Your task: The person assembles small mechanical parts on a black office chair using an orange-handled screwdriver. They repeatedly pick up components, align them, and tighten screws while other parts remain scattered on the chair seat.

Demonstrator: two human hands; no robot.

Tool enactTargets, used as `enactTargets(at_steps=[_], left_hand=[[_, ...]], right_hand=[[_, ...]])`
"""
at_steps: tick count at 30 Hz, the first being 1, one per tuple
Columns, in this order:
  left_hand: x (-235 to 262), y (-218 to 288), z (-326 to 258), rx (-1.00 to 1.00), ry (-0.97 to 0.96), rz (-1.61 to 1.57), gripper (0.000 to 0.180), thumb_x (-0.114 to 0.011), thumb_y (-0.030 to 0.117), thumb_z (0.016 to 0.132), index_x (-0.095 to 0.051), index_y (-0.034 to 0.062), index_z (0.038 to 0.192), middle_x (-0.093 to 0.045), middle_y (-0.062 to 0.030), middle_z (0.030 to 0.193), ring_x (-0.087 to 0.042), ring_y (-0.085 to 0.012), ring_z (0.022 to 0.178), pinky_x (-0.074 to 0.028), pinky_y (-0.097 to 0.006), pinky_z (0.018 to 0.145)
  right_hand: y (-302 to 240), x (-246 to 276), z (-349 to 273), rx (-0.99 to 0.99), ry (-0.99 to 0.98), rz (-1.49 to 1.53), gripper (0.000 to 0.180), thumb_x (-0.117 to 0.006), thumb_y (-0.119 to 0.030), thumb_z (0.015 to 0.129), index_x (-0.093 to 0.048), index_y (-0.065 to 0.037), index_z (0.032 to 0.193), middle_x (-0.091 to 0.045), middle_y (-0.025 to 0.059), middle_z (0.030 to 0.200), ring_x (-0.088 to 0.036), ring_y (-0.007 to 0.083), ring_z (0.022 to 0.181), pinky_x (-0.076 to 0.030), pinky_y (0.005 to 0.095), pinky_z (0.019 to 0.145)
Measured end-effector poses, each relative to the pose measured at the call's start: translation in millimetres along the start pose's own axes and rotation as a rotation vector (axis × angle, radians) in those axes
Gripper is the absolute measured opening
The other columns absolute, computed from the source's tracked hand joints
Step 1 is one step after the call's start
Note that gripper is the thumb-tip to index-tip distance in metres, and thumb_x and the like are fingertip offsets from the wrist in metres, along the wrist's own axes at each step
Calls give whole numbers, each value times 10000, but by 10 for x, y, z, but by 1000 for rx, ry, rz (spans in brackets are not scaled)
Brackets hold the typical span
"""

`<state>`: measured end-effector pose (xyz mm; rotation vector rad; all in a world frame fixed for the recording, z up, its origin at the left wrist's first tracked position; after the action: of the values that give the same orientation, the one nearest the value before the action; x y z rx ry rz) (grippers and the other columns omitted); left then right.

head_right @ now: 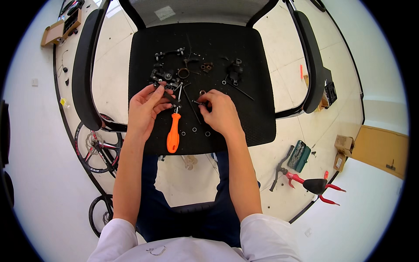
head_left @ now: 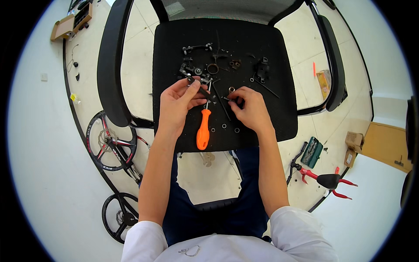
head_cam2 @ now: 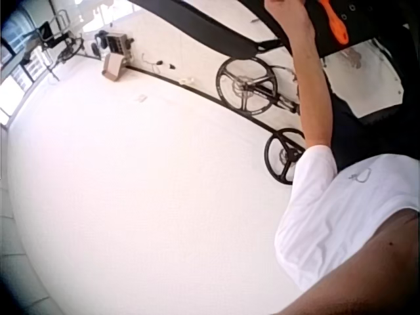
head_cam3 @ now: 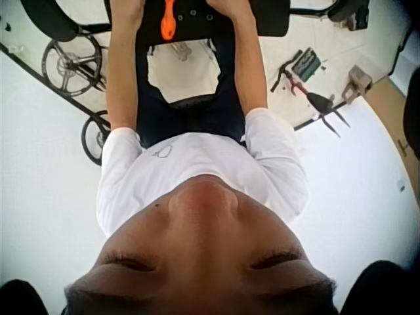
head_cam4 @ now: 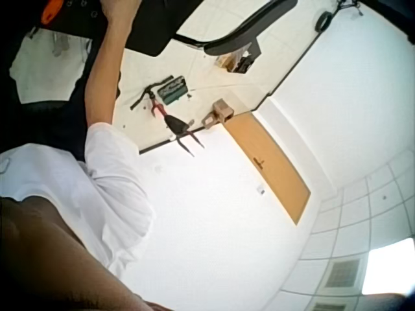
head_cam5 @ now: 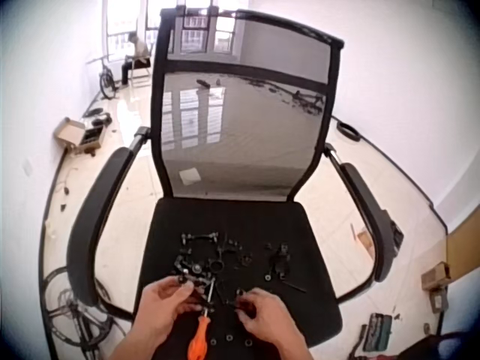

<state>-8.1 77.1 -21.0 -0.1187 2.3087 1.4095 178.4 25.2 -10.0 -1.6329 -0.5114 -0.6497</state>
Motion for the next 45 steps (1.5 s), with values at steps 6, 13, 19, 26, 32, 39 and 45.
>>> enactTargets(at_steps=[6,13,19,26,32,39,45], left_hand=[[-71,-6,-35,-10,-55,0,367,-639,-3,891,-583,-57,1250,-702,-149,1010,-693,-184,915,-580,-294,841],[-42,2,-30,-20,-31,135,378,-644,-36,867,-589,-67,1240,-706,-153,1004,-697,-174,891,-592,-281,778],[-63,-114,-31,-21,-73,272,370,-645,-41,864,-587,-74,1228,-698,-158,1002,-689,-173,886,-588,-282,763],[-121,-162,-42,23,-98,335,326,-632,-48,870,-593,-80,1192,-699,-160,1002,-697,-177,895,-590,-272,744],[-156,-167,-67,-18,-54,379,292,-624,-20,879,-600,-57,1168,-702,-124,958,-690,-141,862,-568,-245,684],[-397,-411,-172,57,-155,454,281,-668,98,892,-621,-3,1150,-682,-41,884,-659,-82,815,-506,-207,625],[-283,-305,-106,69,-111,285,249,-669,103,894,-661,-22,1109,-683,-56,856,-615,-70,707,-490,-199,641]], right_hand=[[73,129,37,10,128,386,151,-649,43,803,-711,23,939,-662,58,881,-688,137,770,-558,241,681],[215,227,51,-66,217,563,126,-693,49,801,-713,49,926,-712,88,881,-694,138,783,-558,244,709],[339,365,53,-104,253,539,118,-759,-9,786,-722,42,886,-722,82,826,-688,124,744,-542,227,684],[347,346,45,-100,250,354,128,-753,-31,779,-728,20,894,-714,94,839,-688,157,741,-540,256,676],[143,176,106,21,120,-64,171,-745,-122,781,-734,-31,926,-649,93,939,-652,266,829,-520,336,738],[20,69,157,132,165,-110,136,-715,-97,802,-719,-35,923,-638,90,929,-645,269,808,-514,355,724],[104,186,177,-17,198,143,94,-699,-55,820,-689,-11,903,-684,94,759,-666,206,672,-517,297,632]])
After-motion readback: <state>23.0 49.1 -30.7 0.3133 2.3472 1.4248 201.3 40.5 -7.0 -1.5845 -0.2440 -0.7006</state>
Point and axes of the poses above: each hand's wrist, its own z-axis towards the middle knuckle, its own x-axis out of the back of the hand, y = z × x, the point moved 8 cm from there along z, towards the middle knuckle
